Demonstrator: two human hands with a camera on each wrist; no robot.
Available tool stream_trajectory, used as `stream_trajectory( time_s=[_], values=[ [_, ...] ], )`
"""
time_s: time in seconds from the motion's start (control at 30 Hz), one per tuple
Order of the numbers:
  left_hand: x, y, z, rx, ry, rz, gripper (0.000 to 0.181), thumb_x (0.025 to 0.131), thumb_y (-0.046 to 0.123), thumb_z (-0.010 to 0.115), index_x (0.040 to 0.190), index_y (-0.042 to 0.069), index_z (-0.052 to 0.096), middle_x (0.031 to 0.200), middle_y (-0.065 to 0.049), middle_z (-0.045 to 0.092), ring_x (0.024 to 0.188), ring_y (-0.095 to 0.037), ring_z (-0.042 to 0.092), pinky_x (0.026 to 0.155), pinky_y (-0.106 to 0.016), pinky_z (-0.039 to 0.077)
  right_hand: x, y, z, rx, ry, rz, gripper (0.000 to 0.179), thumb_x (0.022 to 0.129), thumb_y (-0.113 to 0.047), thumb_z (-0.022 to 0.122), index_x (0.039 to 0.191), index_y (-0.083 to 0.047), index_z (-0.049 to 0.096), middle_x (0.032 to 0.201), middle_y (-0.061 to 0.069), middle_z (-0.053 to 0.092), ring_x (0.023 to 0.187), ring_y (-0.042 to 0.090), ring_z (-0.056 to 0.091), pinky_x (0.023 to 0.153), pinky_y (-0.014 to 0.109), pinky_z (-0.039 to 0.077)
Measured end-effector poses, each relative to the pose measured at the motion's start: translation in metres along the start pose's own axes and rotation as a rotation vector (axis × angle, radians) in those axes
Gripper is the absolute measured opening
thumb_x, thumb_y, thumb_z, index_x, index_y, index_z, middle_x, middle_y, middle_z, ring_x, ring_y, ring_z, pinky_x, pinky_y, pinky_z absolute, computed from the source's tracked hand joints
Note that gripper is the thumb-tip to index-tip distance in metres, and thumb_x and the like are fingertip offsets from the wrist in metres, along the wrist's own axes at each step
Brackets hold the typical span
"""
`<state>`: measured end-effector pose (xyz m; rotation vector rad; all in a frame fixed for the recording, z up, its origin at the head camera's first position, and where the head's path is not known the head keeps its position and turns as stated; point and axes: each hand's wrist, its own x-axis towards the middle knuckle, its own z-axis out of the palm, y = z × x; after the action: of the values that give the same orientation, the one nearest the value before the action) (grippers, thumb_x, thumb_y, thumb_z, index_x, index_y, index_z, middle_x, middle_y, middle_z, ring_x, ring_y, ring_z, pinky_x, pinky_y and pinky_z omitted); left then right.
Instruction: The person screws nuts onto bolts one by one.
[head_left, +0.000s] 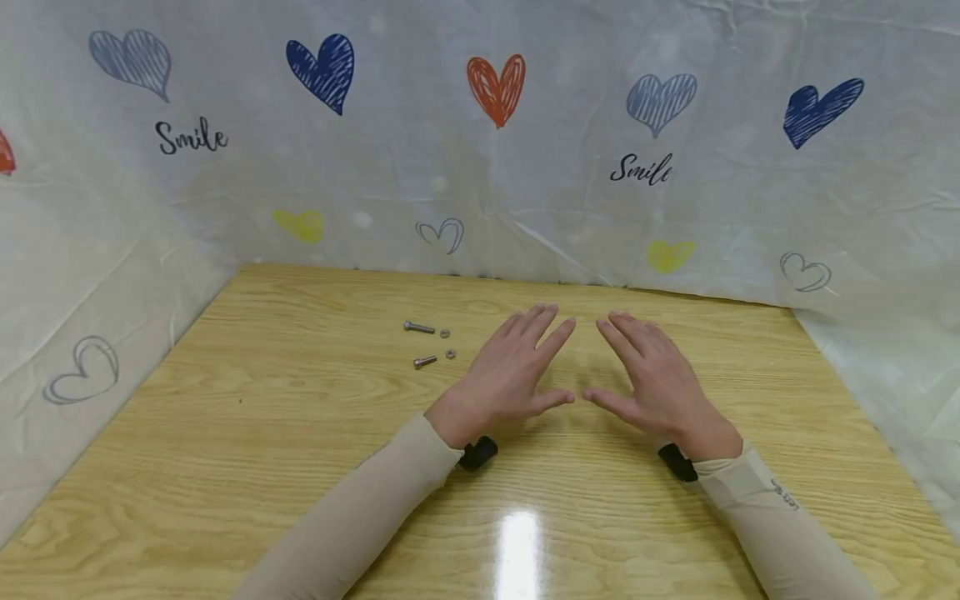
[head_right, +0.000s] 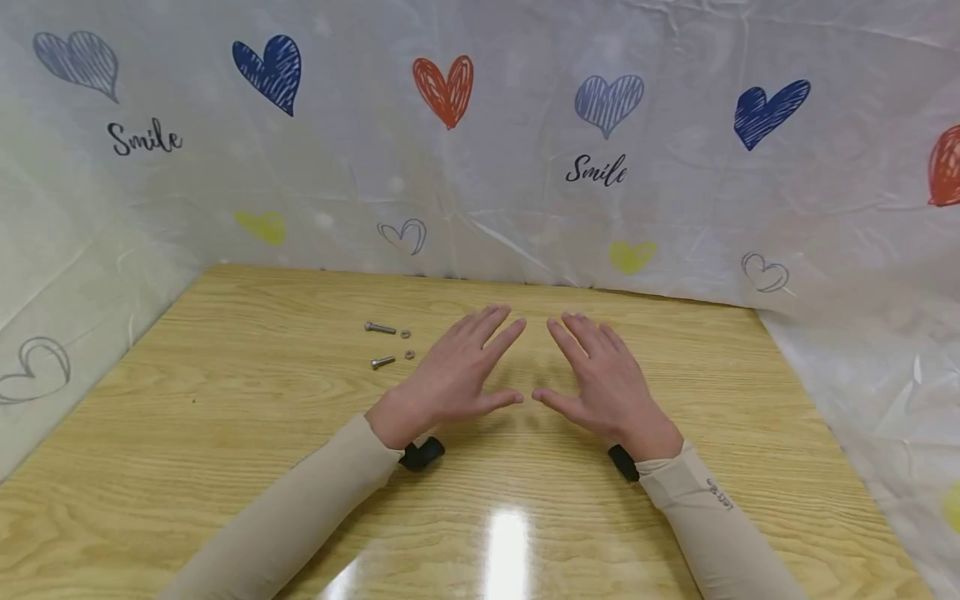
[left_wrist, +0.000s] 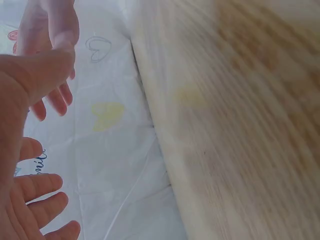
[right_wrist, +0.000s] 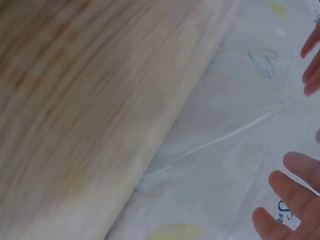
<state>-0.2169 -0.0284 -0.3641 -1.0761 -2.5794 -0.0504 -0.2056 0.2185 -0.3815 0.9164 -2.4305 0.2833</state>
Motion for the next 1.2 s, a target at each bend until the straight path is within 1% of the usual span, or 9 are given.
stream_trajectory(
  time_s=[0.13, 0.27, 0.33, 0.5, 0.7, 0.87, 0.97, 1.2],
  values=[
    [-0.004, 0.001, -0.003, -0.051, 0.020, 0.016, 0.087, 0.087, 0.063, 0.056, 0.150, 0.011, 0.028, 0.151, -0.016, 0.029, 0.139, -0.030, 0.027, 0.114, -0.043, 0.020, 0.001, -0.002, 0.002, 0.045, 0.056, -0.027, 0.082, 0.087, -0.060, 0.058, 0.145, -0.004, 0.040, 0.141, 0.017, 0.045, 0.129, 0.035, 0.042, 0.103, 0.056, 0.032],
    [-0.009, -0.001, -0.006, -0.088, 0.062, 0.032, 0.082, 0.087, 0.060, 0.058, 0.147, 0.009, 0.034, 0.147, -0.016, 0.036, 0.136, -0.029, 0.033, 0.113, -0.040, 0.023, 0.001, -0.004, 0.002, 0.065, 0.076, -0.034, 0.080, 0.087, -0.058, 0.059, 0.143, -0.003, 0.042, 0.139, 0.017, 0.047, 0.127, 0.035, 0.044, 0.103, 0.053, 0.034],
    [-0.012, -0.003, -0.007, -0.108, 0.077, 0.035, 0.081, 0.087, 0.057, 0.060, 0.146, 0.008, 0.036, 0.146, -0.016, 0.038, 0.135, -0.029, 0.035, 0.112, -0.040, 0.025, 0.001, -0.005, 0.002, 0.070, 0.076, -0.033, 0.079, 0.087, -0.056, 0.061, 0.142, -0.003, 0.043, 0.137, 0.017, 0.049, 0.126, 0.035, 0.046, 0.102, 0.053, 0.036],
    [-0.021, -0.009, -0.007, -0.132, 0.086, 0.019, 0.078, 0.086, 0.053, 0.065, 0.143, 0.007, 0.041, 0.144, -0.016, 0.041, 0.134, -0.029, 0.037, 0.109, -0.041, 0.030, 0.002, -0.008, 0.003, 0.079, 0.065, -0.034, 0.077, 0.087, -0.055, 0.062, 0.140, -0.002, 0.045, 0.135, 0.017, 0.051, 0.123, 0.036, 0.048, 0.099, 0.052, 0.039],
    [-0.029, -0.014, -0.006, -0.142, 0.099, 0.008, 0.074, 0.086, 0.050, 0.066, 0.141, 0.006, 0.043, 0.142, -0.016, 0.043, 0.132, -0.029, 0.039, 0.107, -0.042, 0.033, 0.005, -0.010, 0.005, 0.087, 0.072, -0.056, 0.073, 0.087, -0.051, 0.065, 0.138, -0.001, 0.047, 0.131, 0.017, 0.054, 0.119, 0.036, 0.052, 0.095, 0.052, 0.043],
    [-0.033, -0.018, -0.007, -0.162, 0.092, -0.023, 0.073, 0.086, 0.049, 0.067, 0.141, 0.007, 0.043, 0.143, -0.015, 0.042, 0.133, -0.028, 0.038, 0.107, -0.043, 0.033, 0.009, -0.012, 0.005, 0.086, 0.051, -0.060, 0.073, 0.086, -0.048, 0.067, 0.138, -0.002, 0.047, 0.130, 0.016, 0.054, 0.117, 0.035, 0.053, 0.095, 0.051, 0.043],
    [-0.034, -0.020, -0.008, -0.166, 0.091, -0.031, 0.073, 0.086, 0.049, 0.067, 0.141, 0.007, 0.043, 0.143, -0.014, 0.042, 0.133, -0.028, 0.038, 0.107, -0.043, 0.033, 0.011, -0.014, 0.005, 0.087, 0.040, -0.053, 0.073, 0.084, -0.046, 0.070, 0.139, -0.002, 0.047, 0.130, 0.016, 0.055, 0.116, 0.035, 0.054, 0.094, 0.051, 0.043],
    [-0.036, -0.024, -0.009, -0.162, 0.114, -0.020, 0.071, 0.086, 0.048, 0.068, 0.139, 0.006, 0.046, 0.141, -0.015, 0.044, 0.131, -0.029, 0.040, 0.107, -0.042, 0.034, 0.015, -0.019, 0.008, 0.102, 0.031, -0.062, 0.073, 0.082, -0.043, 0.072, 0.138, -0.002, 0.047, 0.128, 0.016, 0.056, 0.116, 0.034, 0.054, 0.095, 0.050, 0.043]
  ],
)
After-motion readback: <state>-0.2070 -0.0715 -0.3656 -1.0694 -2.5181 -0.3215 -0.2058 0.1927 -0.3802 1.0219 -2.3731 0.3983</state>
